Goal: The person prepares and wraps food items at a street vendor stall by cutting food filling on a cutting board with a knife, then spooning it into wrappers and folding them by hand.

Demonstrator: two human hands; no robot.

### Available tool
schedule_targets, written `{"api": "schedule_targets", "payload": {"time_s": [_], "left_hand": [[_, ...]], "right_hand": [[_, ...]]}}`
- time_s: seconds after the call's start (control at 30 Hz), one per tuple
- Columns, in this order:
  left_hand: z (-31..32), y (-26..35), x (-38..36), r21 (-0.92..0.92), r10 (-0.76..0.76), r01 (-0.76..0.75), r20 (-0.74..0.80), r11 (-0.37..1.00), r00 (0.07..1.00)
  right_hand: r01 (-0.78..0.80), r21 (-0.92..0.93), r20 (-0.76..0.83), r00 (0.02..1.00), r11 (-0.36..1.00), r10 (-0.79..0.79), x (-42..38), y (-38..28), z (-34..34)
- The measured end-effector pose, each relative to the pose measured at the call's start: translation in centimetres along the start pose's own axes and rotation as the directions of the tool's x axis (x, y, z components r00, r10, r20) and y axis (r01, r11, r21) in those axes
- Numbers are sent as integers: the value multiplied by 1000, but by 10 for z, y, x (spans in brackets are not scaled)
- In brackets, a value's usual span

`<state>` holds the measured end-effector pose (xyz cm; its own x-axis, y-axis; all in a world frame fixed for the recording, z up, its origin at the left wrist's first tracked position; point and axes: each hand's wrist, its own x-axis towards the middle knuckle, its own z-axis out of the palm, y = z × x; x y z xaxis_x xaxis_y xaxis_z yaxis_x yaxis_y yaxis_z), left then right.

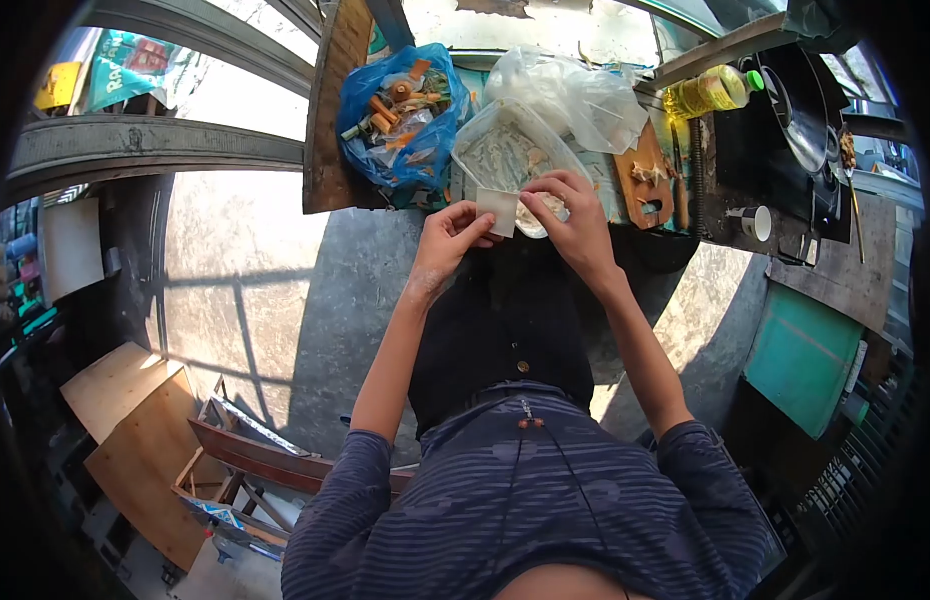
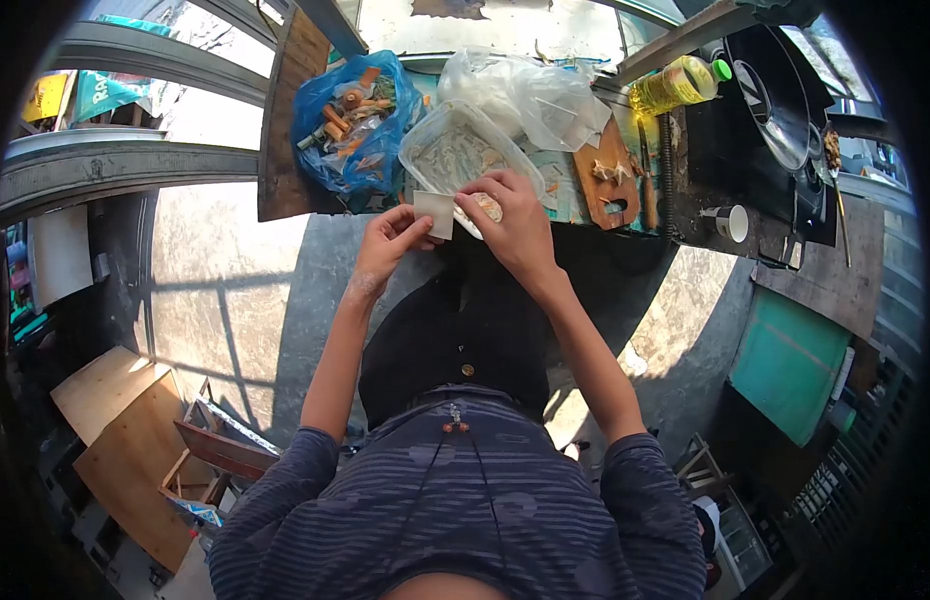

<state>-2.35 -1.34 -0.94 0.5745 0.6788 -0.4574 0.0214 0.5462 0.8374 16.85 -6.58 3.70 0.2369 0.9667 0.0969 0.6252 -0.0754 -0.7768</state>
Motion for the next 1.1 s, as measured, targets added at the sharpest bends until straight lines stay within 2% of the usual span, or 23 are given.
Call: {"api": "schedule_targets", "payload": {"time_s": [0.03,0.13,0.17,0.27,0.37,0.47,0.57,0.77,0.83,0.93,0.97,1.03,1.1], "left_hand": [[-3,-1,-1,5,-17,18,-50,1000,999],[-14,-11,-4,-33,-52,47,-193,998,980],[-18,-15,-5,-57,-59,47,-231,997,971],[-26,-32,-6,-93,-83,57,-309,994,947],[-25,-43,-6,-126,-92,52,-333,991,938],[-19,-46,-6,-153,-89,40,-322,987,943],[-13,-46,-4,-173,-73,20,-303,985,950],[-4,-51,4,-168,-20,-29,-279,985,960],[0,-49,5,-174,-21,-31,-290,984,957],[2,-53,10,44,51,-38,-332,998,942],[2,-54,12,54,56,-40,-339,998,939],[6,-52,14,72,62,-39,-355,997,933],[10,-49,14,-6,12,-15,-359,1000,933]], "right_hand": [[-9,-136,6,1000,991,10,-3,6,-4],[-181,-379,21,979,908,204,-13,15,-12],[-247,-404,101,945,881,311,-17,20,-12],[-257,-393,208,910,883,358,-27,37,-1],[-205,-471,194,925,858,327,-28,38,4],[-159,-615,230,901,773,369,-21,38,3],[-164,-647,260,871,745,417,-16,48,0],[-136,-621,207,921,772,329,-1,45,3],[-47,-649,221,943,759,247,4,51,12],[89,-684,266,955,724,134,4,66,31],[135,-692,284,954,709,97,6,70,35],[87,-711,281,945,698,168,9,74,35],[18,-715,255,937,698,237,16,74,30]]}}
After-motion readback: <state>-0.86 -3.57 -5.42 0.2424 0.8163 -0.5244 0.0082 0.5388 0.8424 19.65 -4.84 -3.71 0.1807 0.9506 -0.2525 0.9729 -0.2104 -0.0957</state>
